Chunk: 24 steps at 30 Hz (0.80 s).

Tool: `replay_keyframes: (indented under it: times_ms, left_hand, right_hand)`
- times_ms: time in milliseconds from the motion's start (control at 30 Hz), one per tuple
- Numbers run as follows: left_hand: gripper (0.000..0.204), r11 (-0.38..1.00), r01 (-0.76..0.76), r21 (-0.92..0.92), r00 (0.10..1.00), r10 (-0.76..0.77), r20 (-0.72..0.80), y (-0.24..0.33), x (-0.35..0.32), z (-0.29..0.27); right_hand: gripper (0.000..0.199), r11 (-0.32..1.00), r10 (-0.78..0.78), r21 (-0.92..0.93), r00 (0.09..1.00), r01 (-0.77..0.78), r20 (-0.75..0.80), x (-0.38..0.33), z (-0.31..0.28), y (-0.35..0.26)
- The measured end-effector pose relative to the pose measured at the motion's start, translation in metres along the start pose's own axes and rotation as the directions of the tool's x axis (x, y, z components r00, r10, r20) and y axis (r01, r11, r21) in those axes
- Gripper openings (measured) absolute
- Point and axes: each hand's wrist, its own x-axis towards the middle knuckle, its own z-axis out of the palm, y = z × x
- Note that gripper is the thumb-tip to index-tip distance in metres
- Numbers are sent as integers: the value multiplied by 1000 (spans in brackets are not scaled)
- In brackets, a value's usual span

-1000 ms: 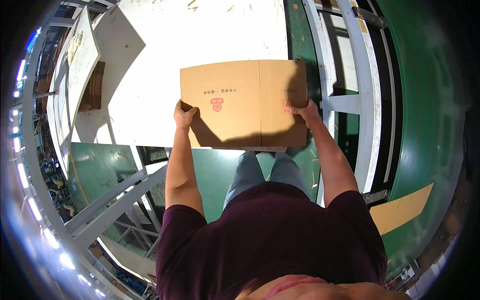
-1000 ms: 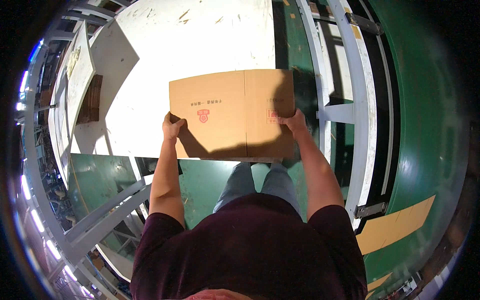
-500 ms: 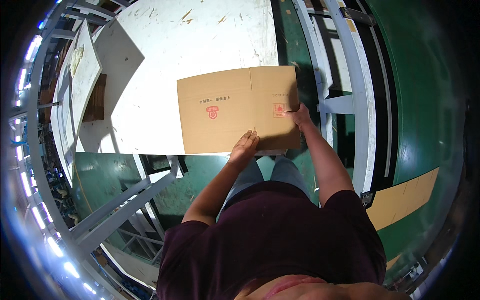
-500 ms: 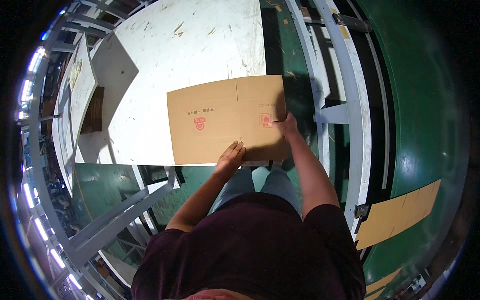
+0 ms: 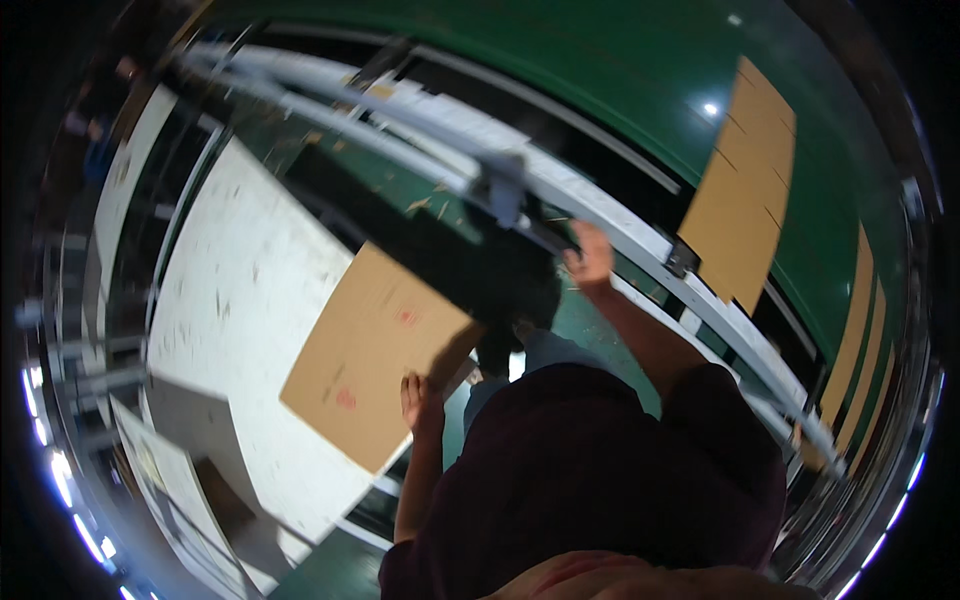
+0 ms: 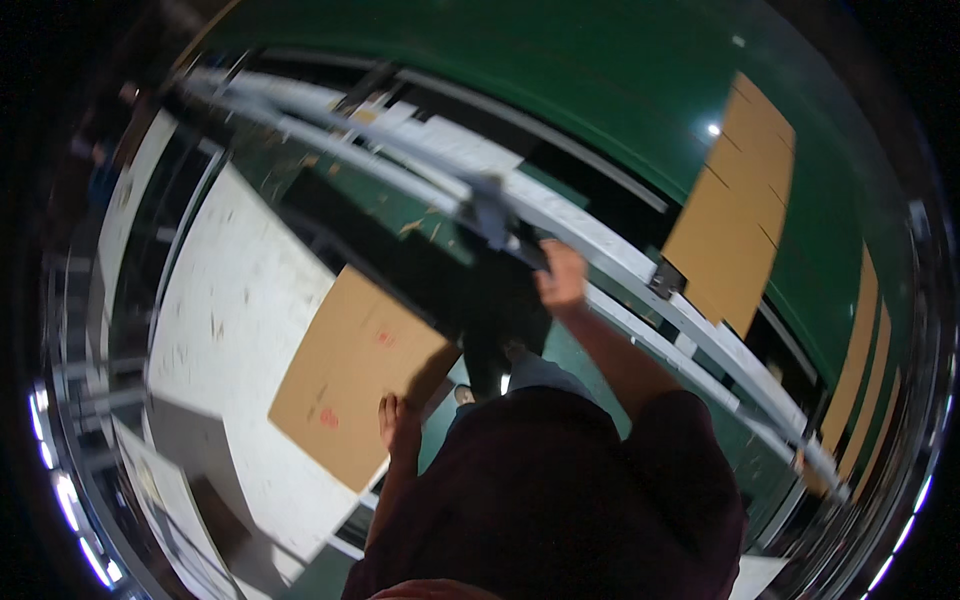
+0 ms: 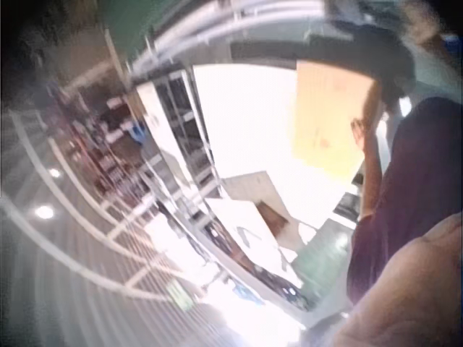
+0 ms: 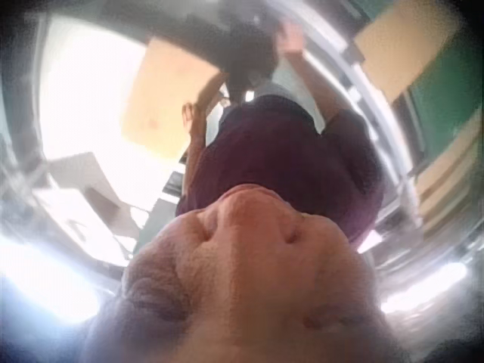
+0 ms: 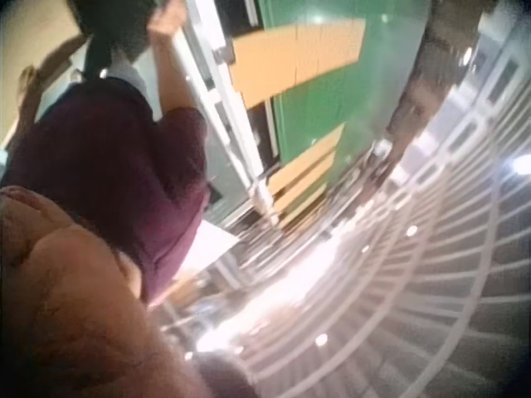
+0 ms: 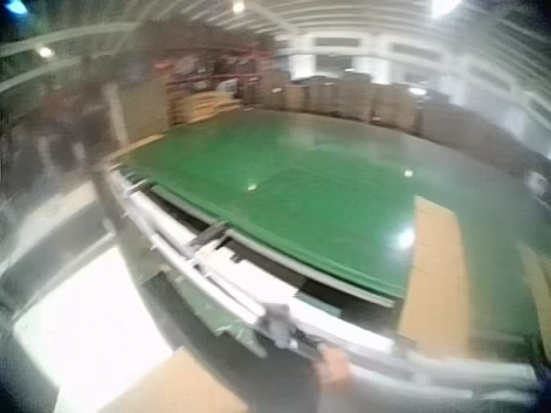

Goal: The person repeatedly picks up flat cardboard sheets from a conveyor belt and stacks them on a nearby table. The person handles the sheets one at a time, aligning them before placing them on the growing pile.

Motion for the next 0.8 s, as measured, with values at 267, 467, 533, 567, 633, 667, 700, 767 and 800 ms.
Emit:
replay_keyframes:
  times_ms: [267,467,533,567,633,667,700,767,800]
  left_hand:
    - [41,942,-238,235,957,188,219,-13,-7,-22]
    - [39,968,-194,157,971,167,173,-11,-4,-34]
    - [37,974,-178,140,976,156,150,-14,-2,-31]
    - [36,979,-155,133,982,137,132,-15,-3,-27]
    - [35,996,-44,77,989,32,146,-18,-7,-18]
    - [35,999,16,36,988,-21,151,-17,-6,-13]
    - [34,999,21,47,990,-27,140,-12,-6,-17]
    - [32,998,14,63,994,-21,111,-4,-2,-24]
    - [32,998,1,69,996,-7,93,-3,-3,-25]
  right_hand:
    - [58,66,697,-740,561,-670,-446,-163,-251,200]
    - [55,284,574,-800,762,-529,-300,-146,-239,227]
    - [46,483,401,-781,893,-396,-206,-119,-229,252]
    - [43,536,376,-753,906,-382,-192,-91,-219,253]
    - [36,617,371,-735,927,-281,-43,-12,-223,184]
    - [31,617,169,-775,985,-135,-38,9,-223,181]
    - [29,625,234,-771,972,-123,35,45,-223,128]
    - [31,833,-42,-551,999,42,13,82,-224,45]
    - [29,900,-95,-427,995,87,4,91,-226,-2]
